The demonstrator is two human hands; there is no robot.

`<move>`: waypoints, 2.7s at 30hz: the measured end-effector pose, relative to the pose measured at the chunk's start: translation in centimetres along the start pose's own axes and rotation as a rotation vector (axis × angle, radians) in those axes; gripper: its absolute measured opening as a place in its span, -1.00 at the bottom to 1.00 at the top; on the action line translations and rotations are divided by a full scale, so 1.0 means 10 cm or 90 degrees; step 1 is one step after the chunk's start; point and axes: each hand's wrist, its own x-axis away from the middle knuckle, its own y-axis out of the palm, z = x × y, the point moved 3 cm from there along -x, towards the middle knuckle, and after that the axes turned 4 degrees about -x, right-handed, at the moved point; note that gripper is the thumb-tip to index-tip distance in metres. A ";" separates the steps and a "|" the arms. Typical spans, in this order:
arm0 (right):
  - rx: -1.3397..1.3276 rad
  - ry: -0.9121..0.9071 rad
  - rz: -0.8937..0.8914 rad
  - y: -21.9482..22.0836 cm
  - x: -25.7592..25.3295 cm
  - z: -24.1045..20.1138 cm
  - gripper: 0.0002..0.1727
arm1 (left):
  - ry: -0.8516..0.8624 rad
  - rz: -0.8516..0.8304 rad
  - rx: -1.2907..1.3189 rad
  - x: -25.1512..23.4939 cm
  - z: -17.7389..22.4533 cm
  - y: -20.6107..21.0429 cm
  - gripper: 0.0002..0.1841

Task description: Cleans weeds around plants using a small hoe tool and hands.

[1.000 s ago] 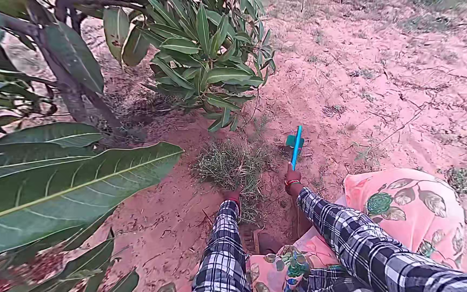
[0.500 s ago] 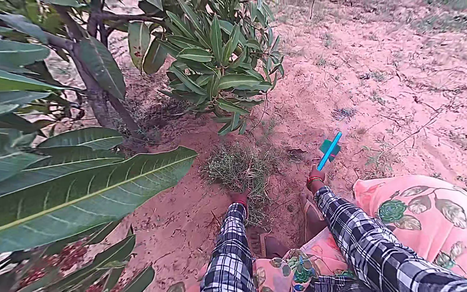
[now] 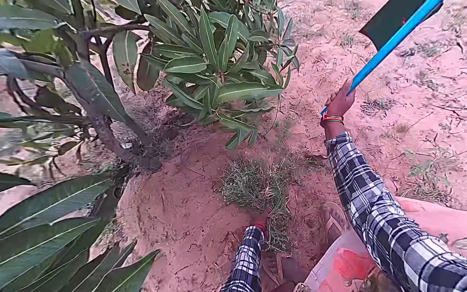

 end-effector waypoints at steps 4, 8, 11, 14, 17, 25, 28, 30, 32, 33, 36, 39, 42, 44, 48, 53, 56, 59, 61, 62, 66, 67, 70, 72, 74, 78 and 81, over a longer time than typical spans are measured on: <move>0.246 0.080 -0.086 0.07 0.09 0.91 -0.36 | -0.016 0.001 -0.009 -0.05 0.09 0.06 0.03; 0.509 0.495 -0.301 -0.40 1.23 1.44 -0.24 | -0.009 0.004 0.002 -0.02 0.10 0.06 0.04; 0.572 0.551 -0.374 -0.70 1.68 1.30 -0.17 | 0.004 0.019 0.031 -0.06 0.06 0.04 0.13; 0.529 0.566 -0.319 -0.97 1.71 1.08 -0.24 | 0.020 0.020 0.052 -0.03 0.02 0.06 0.17; 0.504 0.543 -0.273 -1.02 1.53 0.82 -0.14 | -0.003 0.011 0.020 0.03 -0.06 0.02 0.15; 0.111 0.272 -0.151 0.06 0.63 0.22 -0.48 | -0.025 0.050 -0.097 0.12 -0.14 -0.03 0.08; 0.139 0.155 -0.165 0.33 0.51 0.60 -0.45 | -0.018 0.050 -0.083 0.08 -0.11 0.01 0.10; 0.255 0.198 -0.198 0.24 0.68 1.10 -0.36 | -0.025 0.043 -0.061 0.00 -0.16 0.07 0.17; 0.420 0.340 -0.284 -0.05 1.08 1.48 -0.24 | -0.033 0.035 -0.055 -0.02 -0.18 0.10 0.20; 0.504 0.424 -0.348 -0.23 1.34 1.56 -0.17 | -0.037 0.030 -0.051 -0.03 -0.19 0.11 0.20; 0.609 0.508 -0.432 -0.60 1.91 1.34 -0.22 | -0.031 0.026 -0.046 -0.03 -0.16 0.08 0.20; 0.584 0.529 -0.397 -0.81 2.02 1.25 -0.22 | -0.036 0.014 -0.046 0.00 -0.18 0.08 0.20; 0.515 0.537 -0.349 -0.70 1.73 1.30 -0.17 | -0.026 0.025 -0.043 -0.02 -0.19 0.06 0.21; 0.461 0.514 -0.304 -0.49 1.52 1.34 -0.20 | -0.029 0.031 -0.026 -0.01 -0.21 0.09 0.20; 0.295 0.388 -0.243 0.30 1.13 1.33 -0.21 | -0.033 0.040 -0.008 0.03 -0.17 0.11 0.21; 0.392 0.375 -0.362 0.66 1.43 1.50 -0.19 | -0.034 0.062 -0.020 -0.05 -0.20 0.11 0.24; 0.644 0.460 -0.574 0.13 2.00 1.37 -0.10 | -0.023 0.047 -0.037 -0.07 -0.21 0.13 0.26; 0.690 0.446 -0.624 -0.35 2.46 1.12 -0.18 | -0.023 0.044 -0.039 -0.02 -0.18 0.08 0.25; 0.686 0.470 -0.623 -0.59 2.58 0.82 -0.26 | -0.001 0.028 -0.044 0.06 -0.17 0.05 0.14; 0.679 0.478 -0.608 -0.66 2.58 0.74 -0.27 | 0.013 0.021 -0.043 0.11 -0.15 0.05 0.07; 0.608 0.533 -0.501 -0.68 2.44 0.64 -0.23 | 0.040 -0.030 -0.090 0.65 0.02 -0.17 -0.18; 0.571 0.531 -0.467 -0.68 2.40 0.64 -0.22 | 0.048 -0.054 -0.098 0.81 0.06 -0.24 -0.23; 0.477 0.481 -0.351 -0.65 2.14 0.63 -0.18 | 0.064 0.064 -0.068 0.23 -0.15 0.02 -0.12; 0.481 0.394 -0.279 -0.65 1.70 0.61 -0.22 | 0.022 0.016 -0.108 0.03 -0.16 0.05 0.02; 0.579 0.281 -0.225 -0.73 1.18 0.43 -0.25 | 0.026 0.003 -0.118 -0.04 -0.19 0.07 0.00; 0.851 0.179 -0.128 -1.21 0.48 0.11 -0.38 | 0.012 0.027 -0.091 -0.03 -0.17 0.07 0.10; 0.925 0.202 -0.085 -1.62 0.47 0.31 -0.28 | 0.007 0.033 -0.123 -0.04 -0.17 0.08 0.12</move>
